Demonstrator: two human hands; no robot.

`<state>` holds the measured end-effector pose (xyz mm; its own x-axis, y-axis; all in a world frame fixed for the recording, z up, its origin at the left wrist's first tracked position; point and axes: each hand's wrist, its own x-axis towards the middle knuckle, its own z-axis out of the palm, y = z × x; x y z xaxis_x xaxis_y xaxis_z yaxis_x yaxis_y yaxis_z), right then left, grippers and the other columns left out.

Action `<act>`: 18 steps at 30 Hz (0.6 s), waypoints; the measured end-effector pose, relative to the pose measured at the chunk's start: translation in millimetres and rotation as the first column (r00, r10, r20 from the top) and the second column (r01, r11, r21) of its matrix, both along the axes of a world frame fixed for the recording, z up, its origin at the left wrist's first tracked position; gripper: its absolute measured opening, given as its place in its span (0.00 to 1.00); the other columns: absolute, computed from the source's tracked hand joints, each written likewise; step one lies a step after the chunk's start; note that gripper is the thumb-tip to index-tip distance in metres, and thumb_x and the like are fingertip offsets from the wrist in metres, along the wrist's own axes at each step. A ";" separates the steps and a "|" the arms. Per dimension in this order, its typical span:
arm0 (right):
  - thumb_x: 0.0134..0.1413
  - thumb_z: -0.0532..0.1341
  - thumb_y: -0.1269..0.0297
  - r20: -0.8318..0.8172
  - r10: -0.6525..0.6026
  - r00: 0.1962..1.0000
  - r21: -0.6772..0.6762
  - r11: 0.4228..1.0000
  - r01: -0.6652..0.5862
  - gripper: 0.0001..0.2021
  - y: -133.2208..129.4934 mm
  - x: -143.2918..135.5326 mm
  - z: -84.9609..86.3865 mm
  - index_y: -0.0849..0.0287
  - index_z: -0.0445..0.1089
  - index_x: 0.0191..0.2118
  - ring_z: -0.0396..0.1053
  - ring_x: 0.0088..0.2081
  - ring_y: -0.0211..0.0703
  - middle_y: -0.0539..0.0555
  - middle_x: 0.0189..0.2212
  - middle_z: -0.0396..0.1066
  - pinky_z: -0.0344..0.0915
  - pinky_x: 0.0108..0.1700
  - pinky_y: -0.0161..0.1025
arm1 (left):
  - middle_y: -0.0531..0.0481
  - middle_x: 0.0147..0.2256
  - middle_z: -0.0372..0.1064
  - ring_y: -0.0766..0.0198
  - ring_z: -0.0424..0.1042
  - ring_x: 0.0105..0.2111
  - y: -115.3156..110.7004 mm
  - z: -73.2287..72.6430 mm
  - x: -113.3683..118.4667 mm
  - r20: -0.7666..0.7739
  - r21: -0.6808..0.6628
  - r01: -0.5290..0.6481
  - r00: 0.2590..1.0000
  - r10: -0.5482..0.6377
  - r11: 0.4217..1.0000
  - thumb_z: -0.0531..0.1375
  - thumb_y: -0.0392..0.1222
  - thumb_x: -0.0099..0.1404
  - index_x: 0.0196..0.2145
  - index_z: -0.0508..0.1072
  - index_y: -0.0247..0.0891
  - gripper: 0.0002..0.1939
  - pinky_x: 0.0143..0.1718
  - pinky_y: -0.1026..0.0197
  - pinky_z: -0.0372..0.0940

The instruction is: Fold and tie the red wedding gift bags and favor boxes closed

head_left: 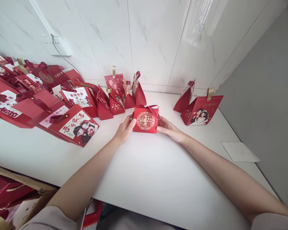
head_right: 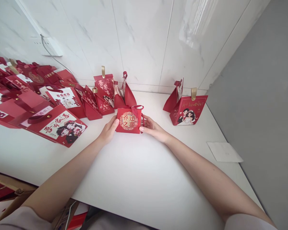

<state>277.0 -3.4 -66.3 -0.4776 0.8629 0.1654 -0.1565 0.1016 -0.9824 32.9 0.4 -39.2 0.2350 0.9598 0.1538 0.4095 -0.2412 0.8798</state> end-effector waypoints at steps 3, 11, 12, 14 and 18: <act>0.51 0.67 0.49 0.006 -0.001 1.000 -0.004 1.000 0.001 0.36 -0.3 -0.1 0.7 0.53 0.56 0.62 0.57 0.62 0.56 0.59 0.62 0.58 0.55 0.63 0.57 | 0.48 0.49 0.72 0.54 0.70 0.51 -0.4 1.0 0.2 -0.004 -0.002 -0.003 1.000 0.003 1.000 0.46 0.62 0.68 0.55 0.64 0.41 0.28 0.52 0.54 0.62; 0.50 0.67 0.48 0.027 -0.015 1.000 0.004 1.000 0.015 0.37 0.4 -0.5 -0.5 0.53 0.55 0.63 0.57 0.61 0.56 0.58 0.63 0.57 0.56 0.62 0.57 | 0.48 0.49 0.72 0.54 0.70 0.51 -0.7 1.6 0.2 -0.016 -0.004 -0.006 1.000 0.006 1.000 0.46 0.63 0.67 0.54 0.65 0.40 0.29 0.52 0.54 0.63; 0.51 0.67 0.48 0.024 -0.013 1.000 0.003 1.000 0.013 0.37 0.4 -0.5 -0.3 0.53 0.55 0.63 0.57 0.61 0.56 0.58 0.63 0.57 0.56 0.62 0.56 | 0.48 0.49 0.72 0.54 0.70 0.50 -0.9 1.9 0.2 -0.020 -0.005 -0.007 1.000 0.007 1.000 0.46 0.63 0.67 0.54 0.65 0.40 0.29 0.52 0.54 0.63; 0.51 0.67 0.49 0.013 -0.009 1.000 0.002 1.000 0.009 0.36 0.1 -0.4 0.4 0.53 0.56 0.63 0.57 0.62 0.56 0.58 0.62 0.58 0.55 0.62 0.57 | 0.48 0.49 0.72 0.54 0.70 0.50 -1.1 2.6 0.4 -0.027 -0.007 -0.010 1.000 0.009 1.000 0.46 0.63 0.67 0.55 0.65 0.41 0.29 0.51 0.54 0.63; 0.51 0.67 0.50 -0.003 -0.001 1.000 0.000 1.000 0.001 0.35 -0.5 0.4 1.6 0.54 0.56 0.62 0.58 0.61 0.57 0.60 0.61 0.59 0.54 0.63 0.58 | 0.48 0.49 0.72 0.54 0.70 0.50 -1.5 3.4 0.6 -0.032 -0.005 -0.010 0.999 0.010 1.000 0.46 0.63 0.68 0.56 0.64 0.41 0.29 0.51 0.53 0.63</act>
